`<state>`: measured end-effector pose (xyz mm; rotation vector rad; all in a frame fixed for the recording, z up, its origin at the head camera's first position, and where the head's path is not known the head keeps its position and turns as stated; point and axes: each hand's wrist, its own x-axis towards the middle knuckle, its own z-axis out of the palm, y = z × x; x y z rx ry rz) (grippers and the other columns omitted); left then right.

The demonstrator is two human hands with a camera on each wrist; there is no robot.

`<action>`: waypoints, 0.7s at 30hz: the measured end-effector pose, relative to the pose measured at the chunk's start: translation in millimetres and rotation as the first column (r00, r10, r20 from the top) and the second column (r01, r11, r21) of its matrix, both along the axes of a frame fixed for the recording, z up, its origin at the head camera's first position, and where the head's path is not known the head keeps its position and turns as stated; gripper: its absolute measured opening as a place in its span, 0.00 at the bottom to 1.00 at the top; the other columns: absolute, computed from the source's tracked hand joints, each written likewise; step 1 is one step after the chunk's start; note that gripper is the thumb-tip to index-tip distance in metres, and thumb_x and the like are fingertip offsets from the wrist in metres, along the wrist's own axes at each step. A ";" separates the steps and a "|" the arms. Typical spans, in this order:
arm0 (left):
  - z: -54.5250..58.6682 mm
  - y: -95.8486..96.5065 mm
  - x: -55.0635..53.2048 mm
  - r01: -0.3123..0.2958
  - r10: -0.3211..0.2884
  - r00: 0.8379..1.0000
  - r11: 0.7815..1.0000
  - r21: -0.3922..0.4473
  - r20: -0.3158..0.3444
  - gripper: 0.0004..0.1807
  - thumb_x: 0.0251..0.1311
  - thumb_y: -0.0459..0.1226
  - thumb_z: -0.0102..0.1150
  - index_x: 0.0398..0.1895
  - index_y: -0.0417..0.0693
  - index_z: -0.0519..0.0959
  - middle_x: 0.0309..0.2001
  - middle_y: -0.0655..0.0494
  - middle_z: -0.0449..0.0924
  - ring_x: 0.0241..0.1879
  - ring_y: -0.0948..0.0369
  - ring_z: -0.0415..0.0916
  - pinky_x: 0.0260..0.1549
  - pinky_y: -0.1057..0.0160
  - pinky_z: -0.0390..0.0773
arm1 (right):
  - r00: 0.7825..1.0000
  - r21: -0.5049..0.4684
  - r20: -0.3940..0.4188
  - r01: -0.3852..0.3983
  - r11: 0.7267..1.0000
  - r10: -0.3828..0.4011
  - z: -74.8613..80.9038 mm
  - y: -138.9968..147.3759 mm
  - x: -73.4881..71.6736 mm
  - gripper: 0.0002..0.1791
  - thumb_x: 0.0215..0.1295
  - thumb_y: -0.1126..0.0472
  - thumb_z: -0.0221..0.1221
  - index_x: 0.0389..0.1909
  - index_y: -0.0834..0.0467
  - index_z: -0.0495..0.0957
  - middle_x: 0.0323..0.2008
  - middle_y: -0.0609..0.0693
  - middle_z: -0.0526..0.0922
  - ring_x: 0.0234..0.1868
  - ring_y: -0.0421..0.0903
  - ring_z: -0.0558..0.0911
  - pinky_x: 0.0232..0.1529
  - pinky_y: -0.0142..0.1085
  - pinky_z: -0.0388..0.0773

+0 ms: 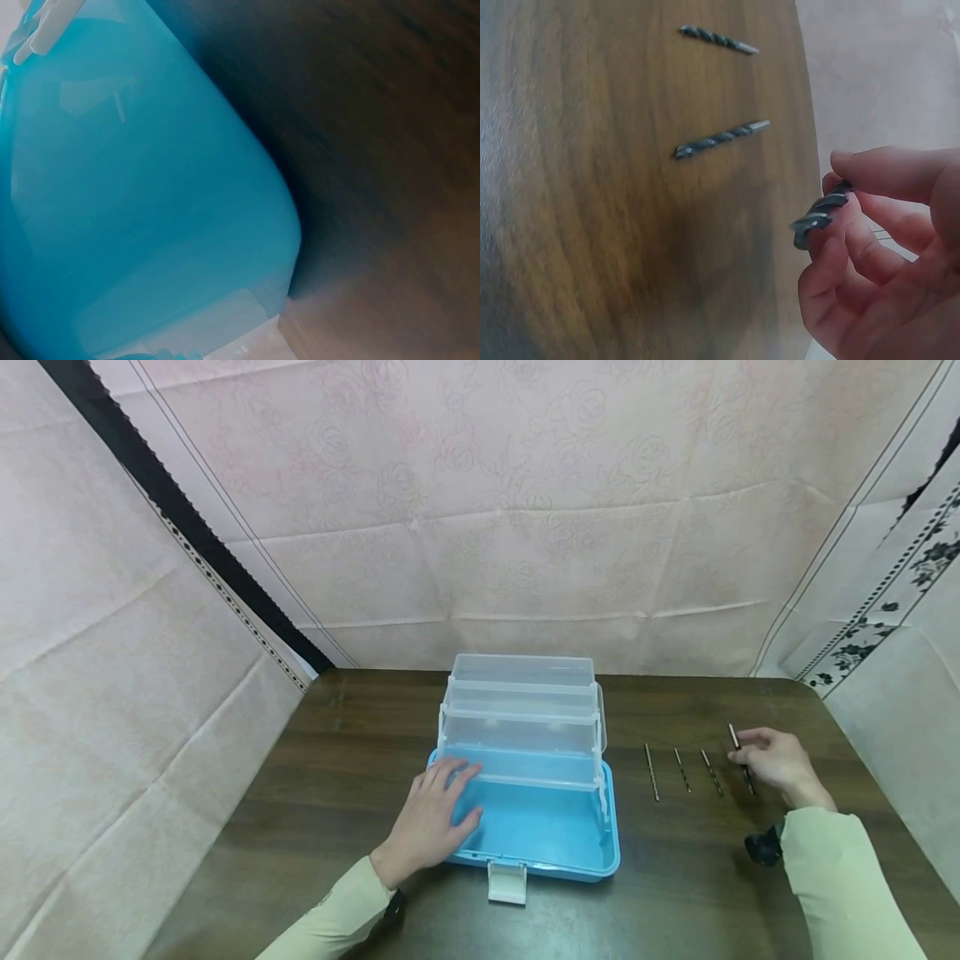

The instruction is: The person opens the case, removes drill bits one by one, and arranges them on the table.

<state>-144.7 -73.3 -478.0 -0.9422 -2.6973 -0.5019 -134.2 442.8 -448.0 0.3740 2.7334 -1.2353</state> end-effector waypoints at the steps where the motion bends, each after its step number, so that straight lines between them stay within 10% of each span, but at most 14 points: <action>1: 0.0 0.0 0.1 0.000 0.000 1.000 1.000 0.000 -0.001 0.30 0.66 0.50 0.59 0.70 0.54 0.70 0.67 0.50 0.68 0.67 0.51 0.63 0.59 0.44 0.70 | 1.000 0.005 -0.002 0.001 1.000 -0.001 -1.0 0.6 0.4 0.32 0.68 0.63 0.57 0.64 0.81 0.60 0.41 0.61 0.85 0.33 0.40 0.79 0.32 0.35 0.80; 16: 0.4 -0.8 1.2 -0.007 0.007 1.000 1.000 -0.010 0.007 0.30 0.66 0.51 0.59 0.70 0.55 0.70 0.67 0.51 0.68 0.67 0.51 0.63 0.60 0.44 0.69 | 1.000 0.194 -0.031 0.006 0.981 0.000 -8.3 3.1 4.7 0.30 0.64 0.61 0.63 0.58 0.80 0.67 0.36 0.63 0.87 0.32 0.40 0.79 0.33 0.40 0.72; 21: 0.4 -0.8 1.5 -0.009 0.009 1.000 1.000 -0.008 0.013 0.30 0.67 0.51 0.59 0.70 0.54 0.70 0.67 0.50 0.68 0.68 0.51 0.63 0.60 0.44 0.69 | 0.999 0.227 -0.036 0.003 0.974 0.006 -10.9 3.2 5.2 0.28 0.63 0.62 0.62 0.55 0.80 0.69 0.33 0.61 0.87 0.35 0.54 0.83 0.35 0.48 0.73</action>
